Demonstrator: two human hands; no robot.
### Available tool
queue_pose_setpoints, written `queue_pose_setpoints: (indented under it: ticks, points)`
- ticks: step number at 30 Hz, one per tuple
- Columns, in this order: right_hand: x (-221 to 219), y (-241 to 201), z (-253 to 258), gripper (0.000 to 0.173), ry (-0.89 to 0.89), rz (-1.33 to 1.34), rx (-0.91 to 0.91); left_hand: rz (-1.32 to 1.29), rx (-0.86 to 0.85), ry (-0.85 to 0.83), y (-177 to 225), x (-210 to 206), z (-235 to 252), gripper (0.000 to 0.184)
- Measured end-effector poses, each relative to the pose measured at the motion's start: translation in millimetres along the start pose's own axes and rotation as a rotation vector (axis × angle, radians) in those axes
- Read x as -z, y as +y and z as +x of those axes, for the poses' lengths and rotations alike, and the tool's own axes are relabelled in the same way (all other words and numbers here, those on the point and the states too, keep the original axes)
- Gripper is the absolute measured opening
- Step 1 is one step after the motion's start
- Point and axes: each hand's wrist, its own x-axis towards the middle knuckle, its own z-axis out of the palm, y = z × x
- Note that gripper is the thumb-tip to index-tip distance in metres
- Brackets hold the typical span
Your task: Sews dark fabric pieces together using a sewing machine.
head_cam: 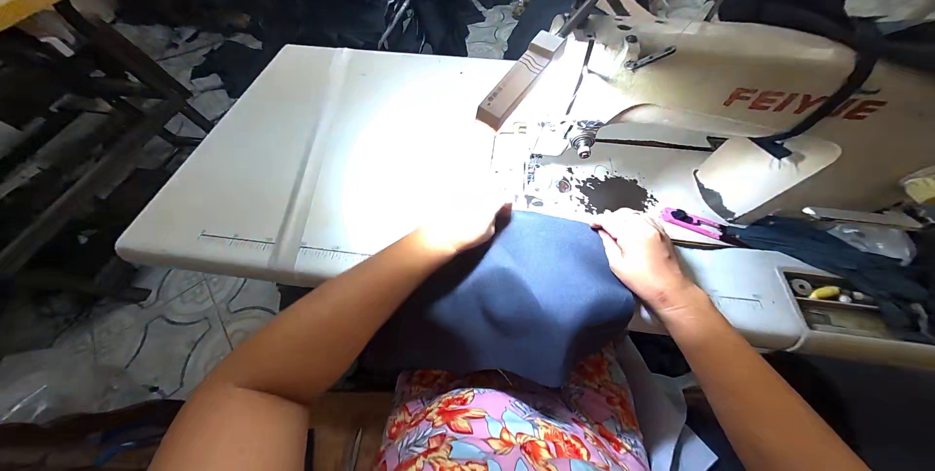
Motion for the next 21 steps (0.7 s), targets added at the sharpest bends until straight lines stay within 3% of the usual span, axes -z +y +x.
queue_pose_setpoints:
  ticks: [2,5,7,11,15,21]
  points:
    - [-2,0,-2,0.021,0.012,-0.023,0.030,0.151,0.072,0.122,35,-13,-14,0.020]
    - [-1,-1,-7,0.023,0.009,-0.063,0.032,0.192,0.394,-0.045,88,-25,-24,0.041]
    - [0,-5,-14,0.028,-0.019,-0.062,-0.011,0.122,0.490,-0.150,94,-34,-29,0.057]
    - [4,-30,-28,0.031,-0.040,-0.044,-0.082,0.057,0.214,-0.095,37,-32,-29,0.054]
    - [-5,-62,-31,0.028,0.015,-0.085,-0.121,-0.005,-0.123,-0.154,-25,-17,-7,0.053]
    - [-23,-86,-23,0.024,0.133,-0.161,-0.190,0.020,-0.301,-0.288,-58,-3,24,0.054]
